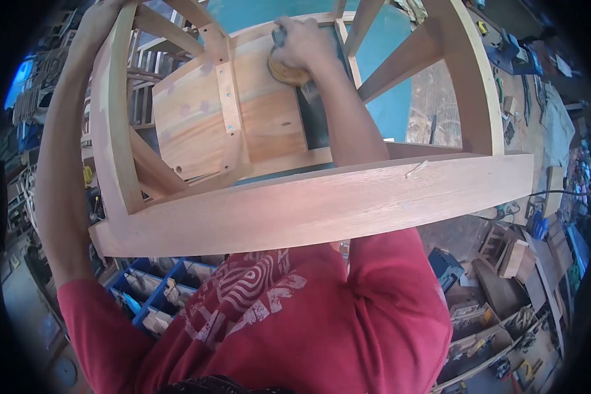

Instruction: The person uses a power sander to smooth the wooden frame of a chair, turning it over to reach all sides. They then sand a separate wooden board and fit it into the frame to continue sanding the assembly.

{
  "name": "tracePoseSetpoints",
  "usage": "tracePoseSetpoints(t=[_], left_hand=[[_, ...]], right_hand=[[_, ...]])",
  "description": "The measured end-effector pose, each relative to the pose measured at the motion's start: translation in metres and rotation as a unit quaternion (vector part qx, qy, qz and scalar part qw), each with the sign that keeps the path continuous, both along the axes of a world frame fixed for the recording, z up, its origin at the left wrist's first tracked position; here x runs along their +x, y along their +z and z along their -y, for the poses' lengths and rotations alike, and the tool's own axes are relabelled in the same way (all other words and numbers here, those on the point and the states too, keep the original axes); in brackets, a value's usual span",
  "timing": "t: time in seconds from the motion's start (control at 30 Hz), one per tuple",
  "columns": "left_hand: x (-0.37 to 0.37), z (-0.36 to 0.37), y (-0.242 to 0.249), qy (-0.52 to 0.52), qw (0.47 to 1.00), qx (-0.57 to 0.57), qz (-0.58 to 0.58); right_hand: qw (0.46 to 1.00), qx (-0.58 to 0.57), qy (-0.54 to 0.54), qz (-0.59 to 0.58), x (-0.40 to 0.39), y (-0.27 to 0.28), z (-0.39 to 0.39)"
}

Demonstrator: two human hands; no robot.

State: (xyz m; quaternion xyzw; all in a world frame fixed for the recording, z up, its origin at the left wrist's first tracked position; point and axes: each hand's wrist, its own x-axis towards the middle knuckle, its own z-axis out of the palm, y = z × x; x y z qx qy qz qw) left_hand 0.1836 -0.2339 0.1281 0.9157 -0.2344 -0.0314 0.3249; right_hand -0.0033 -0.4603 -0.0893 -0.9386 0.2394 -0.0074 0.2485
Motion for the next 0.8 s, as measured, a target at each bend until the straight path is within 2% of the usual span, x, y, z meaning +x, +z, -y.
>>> tracePoseSetpoints(t=[0.23,0.3,0.37,0.4,0.47,0.53,0.63,0.7,0.77,0.8], left_hand=[[0.021,-0.01,-0.005,-0.001,1.0,0.03,-0.003],[0.025,-0.012,-0.004,0.0,0.999,0.036,0.001],[0.033,-0.014,-0.005,-0.001,0.999,0.045,-0.001],[0.034,-0.018,-0.005,-0.001,0.999,0.048,-0.003],[0.047,-0.02,-0.012,-0.042,0.997,0.06,-0.009],[0.049,-0.021,-0.011,-0.033,0.998,0.058,-0.012],[0.05,-0.022,-0.011,-0.016,0.998,0.054,-0.018],[0.05,-0.023,-0.01,-0.014,0.999,0.051,-0.002],[0.036,-0.018,-0.008,-0.015,0.999,0.05,0.006],[0.014,-0.012,0.002,-0.021,1.0,0.015,-0.014]], right_hand=[[0.984,0.165,-0.054,0.027,-0.121,0.011,-0.045],[0.978,0.194,-0.06,0.057,-0.133,0.006,-0.044],[0.949,0.288,-0.097,0.087,-0.136,-0.004,-0.042],[0.948,0.289,-0.098,0.09,-0.128,-0.014,-0.036],[0.946,0.243,-0.133,0.167,-0.091,-0.037,-0.007],[0.949,0.234,-0.149,0.15,-0.045,-0.041,0.02],[0.933,0.276,-0.18,0.144,0.013,-0.041,0.06],[0.914,0.376,-0.105,0.108,0.039,-0.036,0.079],[0.967,0.201,-0.118,0.101,0.072,-0.061,0.095],[0.964,0.201,-0.088,0.148,0.085,-0.065,0.101]])
